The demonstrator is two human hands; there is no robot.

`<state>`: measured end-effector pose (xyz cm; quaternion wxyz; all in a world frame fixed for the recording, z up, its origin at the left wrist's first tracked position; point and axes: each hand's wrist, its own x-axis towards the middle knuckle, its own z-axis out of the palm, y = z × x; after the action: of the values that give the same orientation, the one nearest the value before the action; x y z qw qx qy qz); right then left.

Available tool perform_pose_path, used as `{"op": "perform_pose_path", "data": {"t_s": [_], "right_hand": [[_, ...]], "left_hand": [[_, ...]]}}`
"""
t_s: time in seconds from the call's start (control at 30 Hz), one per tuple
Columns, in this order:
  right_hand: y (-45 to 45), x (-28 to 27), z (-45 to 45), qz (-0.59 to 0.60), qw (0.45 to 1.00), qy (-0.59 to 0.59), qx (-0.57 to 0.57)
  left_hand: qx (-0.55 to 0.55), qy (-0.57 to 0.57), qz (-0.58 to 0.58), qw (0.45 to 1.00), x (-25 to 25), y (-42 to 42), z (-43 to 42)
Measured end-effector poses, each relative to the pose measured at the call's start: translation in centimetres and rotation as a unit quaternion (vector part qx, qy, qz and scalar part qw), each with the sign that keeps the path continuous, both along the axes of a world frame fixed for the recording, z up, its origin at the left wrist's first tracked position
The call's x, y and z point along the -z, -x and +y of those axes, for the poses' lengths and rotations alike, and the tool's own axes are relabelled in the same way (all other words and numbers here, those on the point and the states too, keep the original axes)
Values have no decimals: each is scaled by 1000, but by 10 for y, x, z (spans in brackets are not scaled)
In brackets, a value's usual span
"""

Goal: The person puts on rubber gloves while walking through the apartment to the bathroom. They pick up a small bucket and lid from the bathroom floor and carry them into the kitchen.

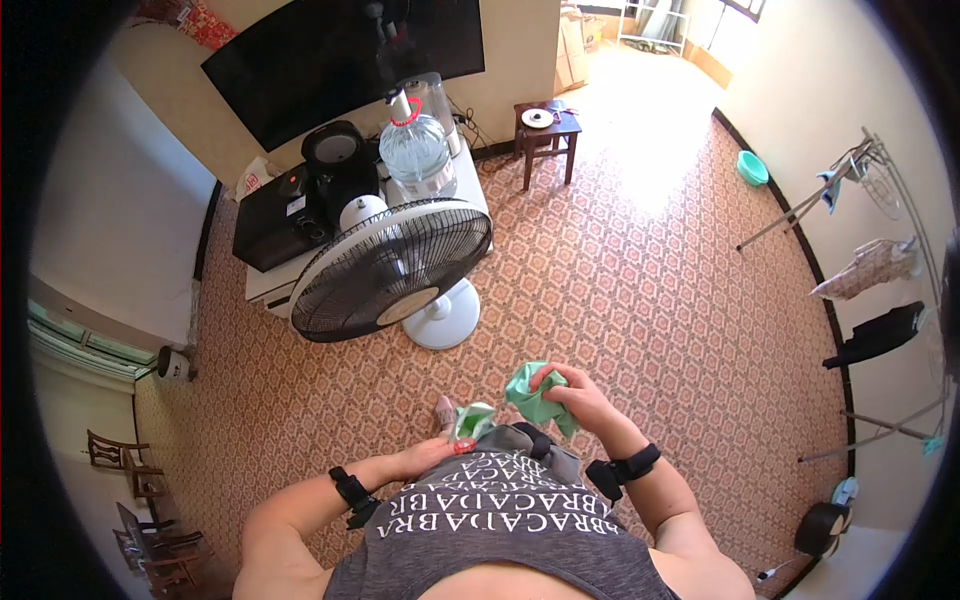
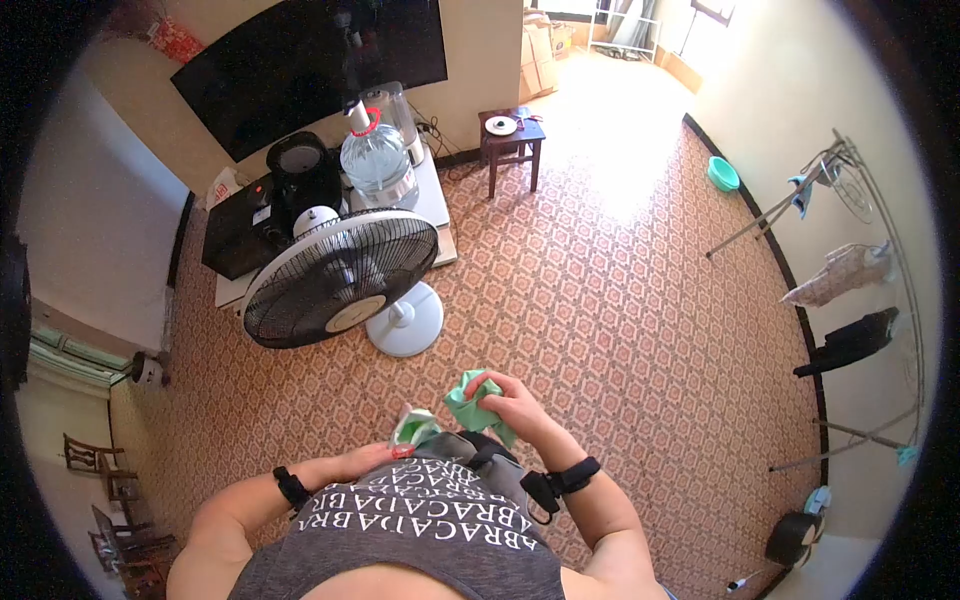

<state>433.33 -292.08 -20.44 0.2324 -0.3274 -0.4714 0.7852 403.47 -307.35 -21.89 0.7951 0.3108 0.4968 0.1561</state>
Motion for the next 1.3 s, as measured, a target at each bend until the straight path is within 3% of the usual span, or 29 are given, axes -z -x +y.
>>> {"op": "perform_pose_path", "data": {"t_s": [0.07, 0.1, 0.13, 0.2, 0.27, 0.3, 0.33, 0.4, 0.47, 0.5, 0.6, 0.67, 0.73, 0.77, 0.8, 0.87, 0.93, 1.0, 1.03, 1.17, 1.23, 1.3], "right_hand": [[6, -4, 8, 48, 996, 47, 52], [6, -8, 15, 50, 991, 77, 96], [4, -11, 23, 52, 983, 104, 142], [2, 2, 37, -10, 991, 29, 127], [16, 0, 39, -106, 984, -136, 53], [19, -7, 43, -190, 966, -167, -61], [30, -39, 33, -262, 936, -211, -99], [48, -17, 23, -251, 922, -268, -121], [63, -8, 17, -176, 908, -306, -224], [65, -1, 18, -177, 907, -313, -221], [71, 4, 26, -187, 916, -323, -145], [74, -7, 30, -212, 912, -319, -146], [83, -6, 32, -194, 921, -314, -126], [89, -4, 35, -178, 929, -307, -106], [95, 1, 38, -177, 928, -311, -103], [105, 14, 41, -213, 924, -313, -53], [113, 23, 44, -211, 932, -291, -51], [118, 23, 46, -209, 938, -271, -52], [118, 15, 43, -217, 939, -263, -39], [125, 11, 34, -212, 933, -289, -24], [132, -1, 22, -246, 908, -335, -45], [135, 1, 19, -247, 904, -347, -43]], "left_hand": [[70, -111, 62, 989, 7, 4, 10], [143, -68, 142, 977, -30, 0, 29], [147, -77, 142, 976, -29, 2, 37], [188, -171, 158, 954, -26, 9, 56], [178, -180, 169, 953, -51, 3, 73], [196, -203, 174, 944, -55, 2, 79], [213, -225, 179, 934, -57, 2, 85], [175, -233, 138, 946, -55, 0, 92], [173, -248, 213, 929, -59, 0, 100], [173, -255, 216, 926, -60, 1, 102], [-4, -255, 139, 957, -54, 2, 94], [0, -264, 162, 951, -38, 10, 95], [-24, -420, 343, 840, -56, -1, 91], [-52, -474, 361, 801, -59, -7, 91], [-51, -479, 362, 798, -67, -11, 93], [-62, -677, 379, 628, -83, -17, 97], [-48, -676, 357, 643, -83, -19, 98], [-22, -516, 357, 779, -72, -19, 98], [-40, -475, 365, 799, -63, -18, 100], [-5, -437, 355, 826, -45, -12, 100], [92, -382, 408, 824, -28, -9, 104], [135, -367, 387, 835, -20, -2, 107]]}}
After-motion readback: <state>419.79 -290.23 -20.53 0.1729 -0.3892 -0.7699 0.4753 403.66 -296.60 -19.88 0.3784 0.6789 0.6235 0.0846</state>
